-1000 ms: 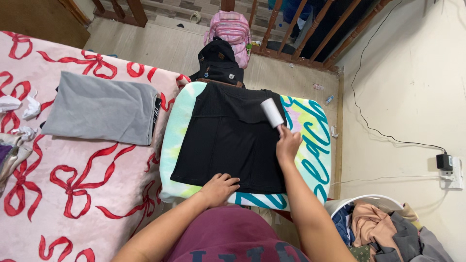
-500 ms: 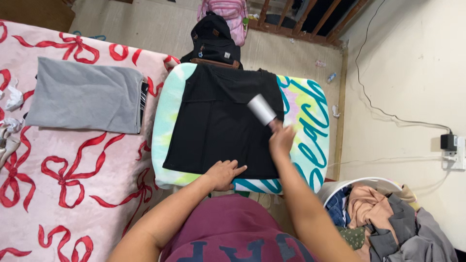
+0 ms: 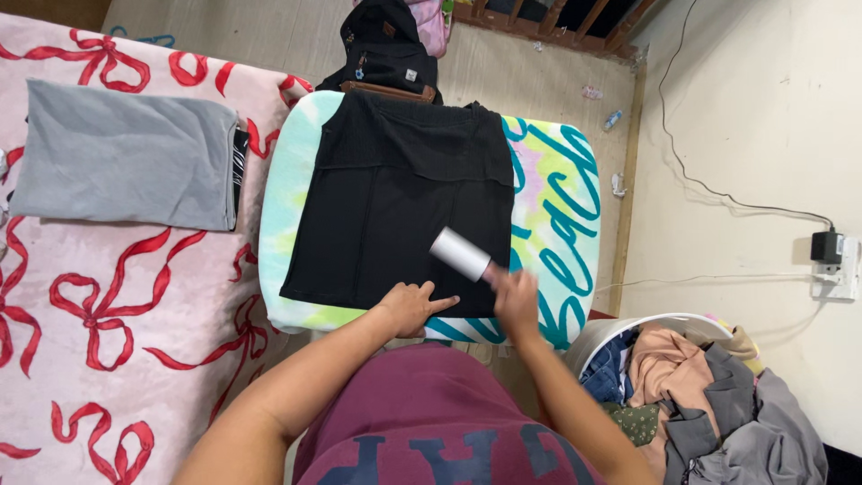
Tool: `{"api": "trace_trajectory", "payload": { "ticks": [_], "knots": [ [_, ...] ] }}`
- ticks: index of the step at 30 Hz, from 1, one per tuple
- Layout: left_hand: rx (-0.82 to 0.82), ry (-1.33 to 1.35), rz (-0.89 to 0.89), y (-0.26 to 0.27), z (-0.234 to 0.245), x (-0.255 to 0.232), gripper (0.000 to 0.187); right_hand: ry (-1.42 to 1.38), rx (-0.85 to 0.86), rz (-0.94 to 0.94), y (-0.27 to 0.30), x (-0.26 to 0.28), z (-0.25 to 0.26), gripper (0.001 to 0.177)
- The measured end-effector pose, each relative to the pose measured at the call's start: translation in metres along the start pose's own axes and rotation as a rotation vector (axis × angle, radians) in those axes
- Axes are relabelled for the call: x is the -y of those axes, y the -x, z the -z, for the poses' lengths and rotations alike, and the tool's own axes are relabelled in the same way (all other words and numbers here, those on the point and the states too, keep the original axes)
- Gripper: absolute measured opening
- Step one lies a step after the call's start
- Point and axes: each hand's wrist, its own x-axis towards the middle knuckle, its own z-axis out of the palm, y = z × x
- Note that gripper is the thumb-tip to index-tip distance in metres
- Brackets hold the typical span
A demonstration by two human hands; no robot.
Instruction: The person uses a lint roller to clean a gray t-shirt and a black t-shirt on a small table. They roll the sticky roller over the fabric, flip the garments, and fold them after cleaning.
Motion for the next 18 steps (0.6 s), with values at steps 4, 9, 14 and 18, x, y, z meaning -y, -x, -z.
{"api": "trace_trajectory", "payload": {
  "ticks": [4,9,14,18],
  "knots": [
    [0.047,-0.025,0.026,-0.004,-0.001,-0.002,0.095,0.334,-0.299,-0.074,-0.084,-0.047,0.006,0.029],
    [-0.266,-0.012,-0.088,-0.018,-0.01,-0.009,0.075,0.056,-0.323,-0.294,-0.119,-0.075,0.034,0.028],
    [-0.291,0.108,-0.263,-0.054,-0.002,-0.04,0.076,-0.101,0.09,0.017,-0.025,-0.033,0.041,0.02],
    [-0.132,0.008,-0.242,-0.054,0.007,-0.053,0.072,-0.084,0.165,0.002,0.003,-0.021,0.041,0.028]
  ]
}}
